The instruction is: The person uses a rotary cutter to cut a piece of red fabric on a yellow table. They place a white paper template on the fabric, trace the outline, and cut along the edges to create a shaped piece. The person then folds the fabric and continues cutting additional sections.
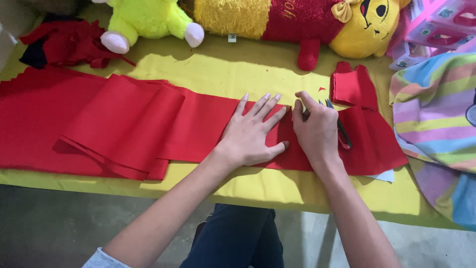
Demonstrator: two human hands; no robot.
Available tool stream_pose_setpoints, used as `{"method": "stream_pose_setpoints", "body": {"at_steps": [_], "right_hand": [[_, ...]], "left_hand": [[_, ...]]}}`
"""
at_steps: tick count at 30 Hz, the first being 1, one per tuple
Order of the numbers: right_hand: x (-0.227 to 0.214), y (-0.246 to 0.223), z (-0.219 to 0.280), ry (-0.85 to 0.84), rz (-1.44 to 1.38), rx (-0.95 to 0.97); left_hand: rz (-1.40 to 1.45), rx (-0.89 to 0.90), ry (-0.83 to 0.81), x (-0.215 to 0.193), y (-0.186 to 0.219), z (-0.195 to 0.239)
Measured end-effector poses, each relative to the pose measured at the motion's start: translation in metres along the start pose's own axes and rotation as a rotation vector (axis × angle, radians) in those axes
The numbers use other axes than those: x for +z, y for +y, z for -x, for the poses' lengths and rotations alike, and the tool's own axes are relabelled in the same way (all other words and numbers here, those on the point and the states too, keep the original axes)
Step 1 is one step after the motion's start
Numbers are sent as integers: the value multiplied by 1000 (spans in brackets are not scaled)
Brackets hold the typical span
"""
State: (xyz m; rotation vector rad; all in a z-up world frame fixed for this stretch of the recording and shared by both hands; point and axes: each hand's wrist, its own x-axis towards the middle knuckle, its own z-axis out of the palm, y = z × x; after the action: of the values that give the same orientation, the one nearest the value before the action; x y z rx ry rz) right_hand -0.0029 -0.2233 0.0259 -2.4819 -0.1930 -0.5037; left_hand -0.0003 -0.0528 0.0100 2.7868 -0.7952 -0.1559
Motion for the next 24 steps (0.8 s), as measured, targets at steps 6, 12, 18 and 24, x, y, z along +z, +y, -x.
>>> {"method": "stream_pose_setpoints", "body": {"at_steps": [6,12,18,24], "right_hand": [[-7,-10,9,3,50,-19],[-14,-21,29,-30,68,-11],[-16,-24,51,52,168,-138],[-23,-28,79,66,139,-127]], "left_hand": [[9,-4,4,0,0,1],[9,4,25,1,0,3],[1,4,29,2,0,2],[-3,-8,5,0,1,3]]}}
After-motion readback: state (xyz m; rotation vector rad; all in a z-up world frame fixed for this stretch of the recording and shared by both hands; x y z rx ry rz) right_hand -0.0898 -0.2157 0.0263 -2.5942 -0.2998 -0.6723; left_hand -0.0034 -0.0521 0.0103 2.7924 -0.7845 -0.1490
